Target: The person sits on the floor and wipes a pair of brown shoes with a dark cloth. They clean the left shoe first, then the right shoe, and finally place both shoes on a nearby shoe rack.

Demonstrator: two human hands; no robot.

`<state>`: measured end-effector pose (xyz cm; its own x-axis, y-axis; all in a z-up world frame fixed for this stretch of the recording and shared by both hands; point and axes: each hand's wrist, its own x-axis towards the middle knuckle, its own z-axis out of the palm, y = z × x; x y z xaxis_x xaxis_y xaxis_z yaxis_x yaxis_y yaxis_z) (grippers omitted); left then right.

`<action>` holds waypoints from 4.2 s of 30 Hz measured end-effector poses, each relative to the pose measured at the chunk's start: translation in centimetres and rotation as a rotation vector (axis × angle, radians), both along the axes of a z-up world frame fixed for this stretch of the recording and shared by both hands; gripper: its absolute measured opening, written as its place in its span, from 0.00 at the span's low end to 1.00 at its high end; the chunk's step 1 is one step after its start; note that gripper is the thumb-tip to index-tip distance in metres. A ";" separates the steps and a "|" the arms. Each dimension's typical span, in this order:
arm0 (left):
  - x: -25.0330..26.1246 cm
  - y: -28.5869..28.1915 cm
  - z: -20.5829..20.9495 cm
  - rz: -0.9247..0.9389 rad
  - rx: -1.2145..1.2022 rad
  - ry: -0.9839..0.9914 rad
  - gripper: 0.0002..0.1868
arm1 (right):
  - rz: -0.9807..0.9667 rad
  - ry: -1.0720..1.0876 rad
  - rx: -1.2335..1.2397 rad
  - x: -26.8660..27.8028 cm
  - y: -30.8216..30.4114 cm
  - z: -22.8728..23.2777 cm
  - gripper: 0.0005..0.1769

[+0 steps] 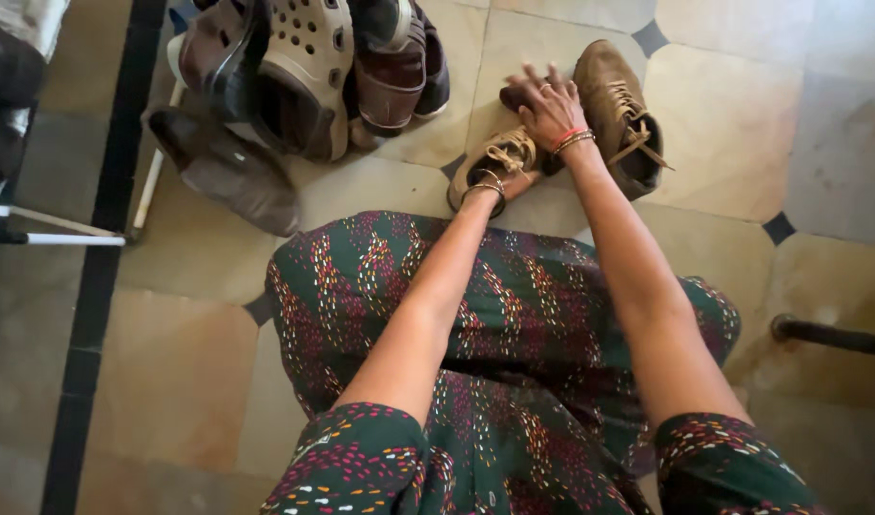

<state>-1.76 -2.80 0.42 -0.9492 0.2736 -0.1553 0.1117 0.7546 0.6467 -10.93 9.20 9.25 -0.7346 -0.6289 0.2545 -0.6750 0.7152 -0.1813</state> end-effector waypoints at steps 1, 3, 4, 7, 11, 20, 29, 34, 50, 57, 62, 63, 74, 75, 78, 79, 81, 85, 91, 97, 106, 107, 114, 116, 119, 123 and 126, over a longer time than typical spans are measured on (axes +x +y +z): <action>0.0 -0.2 -0.5 0.030 0.037 -0.110 0.36 | 0.027 -0.080 0.029 -0.1 -0.1 0.3 0.25; 0.3 -0.5 -1.0 0.084 0.108 -0.278 0.36 | 0.002 -0.158 0.026 0.5 -0.4 0.6 0.20; 0.4 -0.5 -1.1 0.109 0.142 -0.334 0.36 | -0.049 -0.155 -0.004 1.0 -0.4 0.5 0.19; -0.2 -0.6 -1.8 0.105 0.167 -0.323 0.33 | -0.238 -0.082 -0.169 1.8 -0.7 -0.1 0.17; -0.5 -0.4 -1.9 0.069 0.215 -0.151 0.32 | -0.385 0.007 -0.333 1.9 -0.8 -3.4 0.20; -0.4 -0.6 -0.7 -0.188 -0.067 0.064 0.20 | -0.624 0.032 -0.473 3.7 -0.5 -6.9 0.20; -0.8 -0.4 -1.3 -0.082 0.235 -0.035 0.20 | -0.897 -0.343 -0.462 7.2 -0.4 -3.0 0.21; -1.0 0.1 -1.3 0.176 0.467 -0.275 0.26 | -0.787 -0.389 -0.615 8.1 1.8 -3.4 0.19; -1.4 -0.1 -2.3 0.451 0.433 0.081 0.28 | 0.226 -0.030 0.089 -1.9 -5.9 3.7 0.23; -1.8 0.6 -0.9 0.495 0.524 -0.085 0.21 | -0.432 -0.188 -0.503 -1.2 -4.3 -4.8 0.19; -1.9 0.7 0.0 0.464 0.709 0.041 0.20 | -0.697 -0.264 -0.504 -1.3 -3.5 -4.9 0.22; -1.6 0.5 -0.1 0.430 0.679 -0.014 0.18 | -0.720 -0.333 -0.502 -0.8 -2.7 -5.2 0.23; -2.1 -1.4 0.9 0.376 1.215 -0.050 0.14 | -0.619 -0.318 -0.435 6.9 -2.7 -6.1 0.19; -2.3 -2.2 1.0 0.381 1.218 -0.016 0.15 | -0.610 -0.314 -0.449 7.7 -3.1 -5.8 0.18; -2.3 -4.6 0.5 0.418 1.308 0.036 0.15 | -0.452 -0.289 -0.427 10.4 -3.9 -3.2 0.18; -2.5 -5.3 0.3 0.443 1.400 0.028 0.17 | -0.373 -0.277 -0.404 11.2 -4.2 -1.8 0.19; -2.5 -6.6 -0.1 0.516 1.641 -0.114 0.22 | -0.259 -0.281 -0.370 12.4 -3.9 0.4 0.19; -2.2 -7.3 -0.7 0.663 1.893 -0.348 0.28 | -0.546 -0.222 -0.324 10.3 -3.1 2.3 0.20; -2.4 -5.9 -0.7 0.685 1.678 -0.130 0.33 | -0.542 -0.359 -0.840 5.7 -6.4 3.1 0.32; -2.6 -7.3 -0.8 0.457 1.734 -0.109 0.36 | -0.236 -0.221 -0.739 10.9 -10.4 -0.1 0.32; -3.7 -4.3 0.3 0.591 1.695 -0.168 0.33 | -0.369 -0.105 -0.528 -3.4 -8.8 -5.2 0.29; -3.9 -4.2 0.3 0.594 1.752 -0.239 0.32 | -0.344 -0.150 -0.509 -3.7 -8.6 -5.0 0.28; -3.6 -3.9 -0.2 0.573 1.688 -0.040 0.32 | -0.228 -0.223 -0.490 3.5 -6.9 -1.6 0.28; -4.0 -4.0 0.2 0.466 1.958 -0.230 0.30 | -0.271 -0.277 -0.463 6.2 -6.2 -1.4 0.27; -3.7 -3.9 0.2 0.457 1.938 -0.287 0.29 | -0.331 -0.378 -0.388 9.2 -5.1 -0.9 0.24; -3.6 -4.1 0.6 0.424 1.938 -0.260 0.33 | -0.186 -0.290 -0.444 14.0 -3.6 0.5 0.23; -3.6 -4.4 1.5 0.604 1.658 -0.045 0.32 | -0.163 -0.330 -0.410 17.2 -3.2 2.5 0.25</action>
<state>-5.39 -7.23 1.95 -0.9712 -0.1992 -0.1305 0.0526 -0.7136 0.6985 6.27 5.97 11.74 -0.8967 -0.3978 0.1942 -0.4212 0.6319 -0.6506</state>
